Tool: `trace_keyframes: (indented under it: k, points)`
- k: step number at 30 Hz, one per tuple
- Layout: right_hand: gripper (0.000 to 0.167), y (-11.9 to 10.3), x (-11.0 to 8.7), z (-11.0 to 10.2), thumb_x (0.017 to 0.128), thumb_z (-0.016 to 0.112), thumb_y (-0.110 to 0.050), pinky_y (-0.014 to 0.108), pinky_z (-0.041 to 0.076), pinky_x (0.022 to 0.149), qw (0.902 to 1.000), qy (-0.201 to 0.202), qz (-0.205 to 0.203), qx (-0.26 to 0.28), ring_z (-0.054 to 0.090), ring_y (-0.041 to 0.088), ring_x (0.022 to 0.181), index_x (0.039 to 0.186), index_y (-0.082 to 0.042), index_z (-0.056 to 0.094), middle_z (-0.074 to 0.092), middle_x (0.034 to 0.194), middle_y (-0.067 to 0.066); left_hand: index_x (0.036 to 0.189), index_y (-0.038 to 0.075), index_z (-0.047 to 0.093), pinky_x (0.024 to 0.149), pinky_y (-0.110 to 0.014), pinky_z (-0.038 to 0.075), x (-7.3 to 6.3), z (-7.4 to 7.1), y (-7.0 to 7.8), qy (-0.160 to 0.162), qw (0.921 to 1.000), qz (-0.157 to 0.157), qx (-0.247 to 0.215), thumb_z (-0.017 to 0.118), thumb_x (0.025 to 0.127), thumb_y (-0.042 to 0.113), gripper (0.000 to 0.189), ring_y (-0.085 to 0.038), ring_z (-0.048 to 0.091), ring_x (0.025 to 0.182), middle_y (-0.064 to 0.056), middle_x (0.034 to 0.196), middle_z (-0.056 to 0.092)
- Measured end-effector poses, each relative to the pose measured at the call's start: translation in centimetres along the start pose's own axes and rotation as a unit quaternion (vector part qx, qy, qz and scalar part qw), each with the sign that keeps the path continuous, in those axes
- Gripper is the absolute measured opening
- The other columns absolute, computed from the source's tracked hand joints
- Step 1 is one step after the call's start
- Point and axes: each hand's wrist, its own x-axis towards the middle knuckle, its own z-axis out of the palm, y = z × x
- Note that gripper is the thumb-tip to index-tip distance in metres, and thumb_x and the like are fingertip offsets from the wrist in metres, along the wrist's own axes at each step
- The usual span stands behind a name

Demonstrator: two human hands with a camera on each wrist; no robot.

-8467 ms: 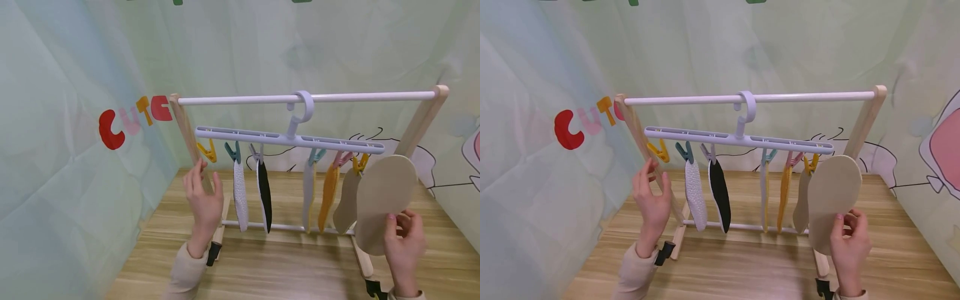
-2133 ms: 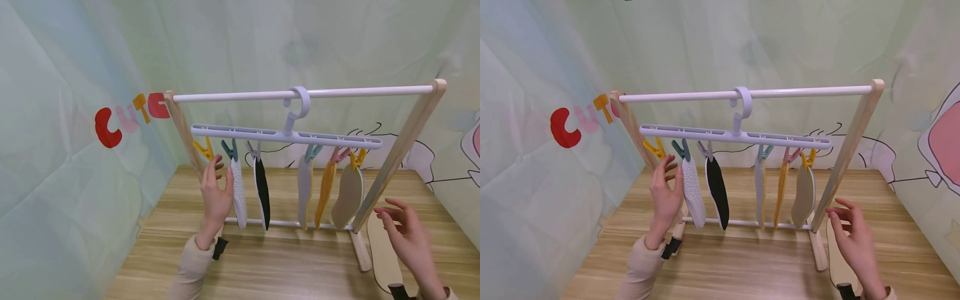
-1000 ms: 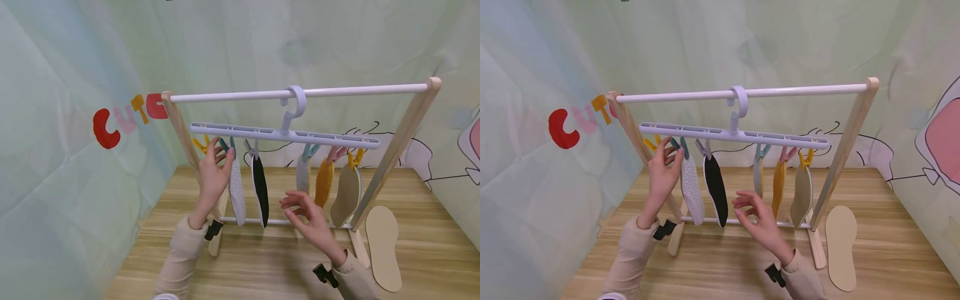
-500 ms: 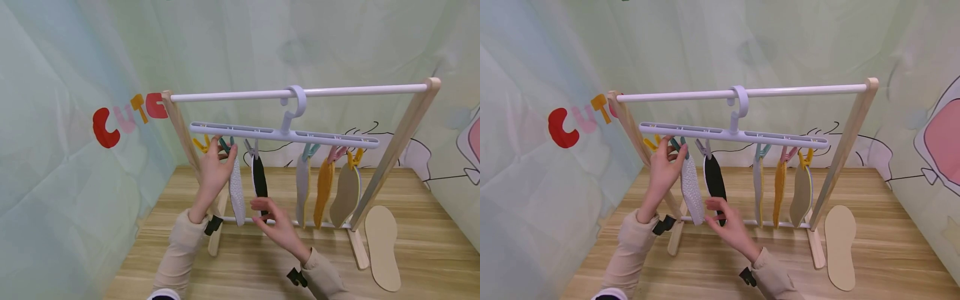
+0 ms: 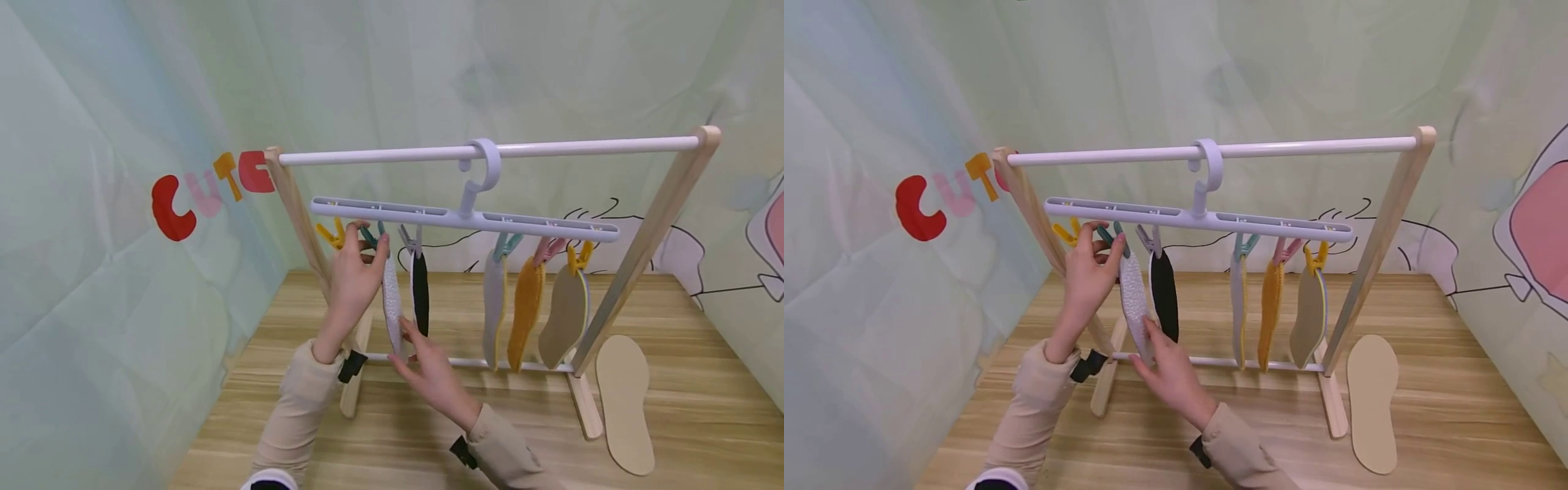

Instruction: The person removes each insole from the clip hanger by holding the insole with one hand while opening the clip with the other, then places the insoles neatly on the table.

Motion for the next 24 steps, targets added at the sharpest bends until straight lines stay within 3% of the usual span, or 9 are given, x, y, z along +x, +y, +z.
trace_keyframes:
  k: [5,8,12,17,24]
  points:
    - [0.062,-0.2,0.2,0.6,0.082,0.064,-0.019,0.034,0.054,0.067,0.9949,0.037,0.001,-0.094,0.062,0.030,0.095,0.130,0.008,0.036,0.054,0.119,0.027,0.109,0.001,0.045,0.049,-0.030,0.051,0.0,0.1,0.0,0.010,0.9999,0.003,0.002,0.051,0.090,0.023,0.029,-0.028,0.066,0.064,-0.022,0.084,0.067]
    - [0.063,-0.3,0.4,1.0,0.081,0.065,-0.023,0.034,0.053,0.064,0.9848,0.065,-0.001,-0.161,0.066,0.028,0.083,0.129,0.009,0.038,0.061,0.108,0.026,0.107,0.001,0.045,0.051,-0.031,0.051,0.0,0.2,0.1,0.019,0.9997,0.008,0.015,0.051,0.090,0.023,0.029,-0.027,0.066,0.063,-0.021,0.079,0.066]
    - [0.062,-0.2,0.5,1.4,0.079,0.066,-0.024,0.033,0.050,0.050,0.9684,0.095,-0.007,-0.231,0.065,0.025,0.063,0.126,0.008,0.040,0.066,0.092,0.021,0.109,0.000,0.045,0.048,-0.029,0.049,0.0,0.4,0.2,0.024,0.9992,0.015,0.028,0.053,0.089,0.025,0.033,-0.024,0.064,0.057,-0.018,0.070,0.065]
    - [0.058,-0.2,0.4,1.7,0.079,0.065,-0.022,0.030,0.045,0.041,0.9556,0.111,-0.010,-0.273,0.062,0.021,0.052,0.125,0.007,0.043,0.067,0.084,0.019,0.110,0.000,0.044,0.042,-0.024,0.043,0.1,0.5,0.4,0.030,0.9985,0.020,0.040,0.053,0.089,0.026,0.035,-0.022,0.060,0.050,-0.015,0.060,0.059]
    - [0.055,-0.3,0.2,2.0,0.080,0.064,-0.018,0.025,0.040,0.035,0.9519,0.114,-0.014,-0.284,0.058,0.016,0.045,0.125,0.007,0.045,0.068,0.078,0.016,0.110,-0.004,0.048,0.037,-0.022,0.035,0.2,0.6,0.5,0.038,0.9962,0.023,0.075,0.050,0.090,0.027,0.038,-0.016,0.051,0.041,-0.005,0.050,0.049]
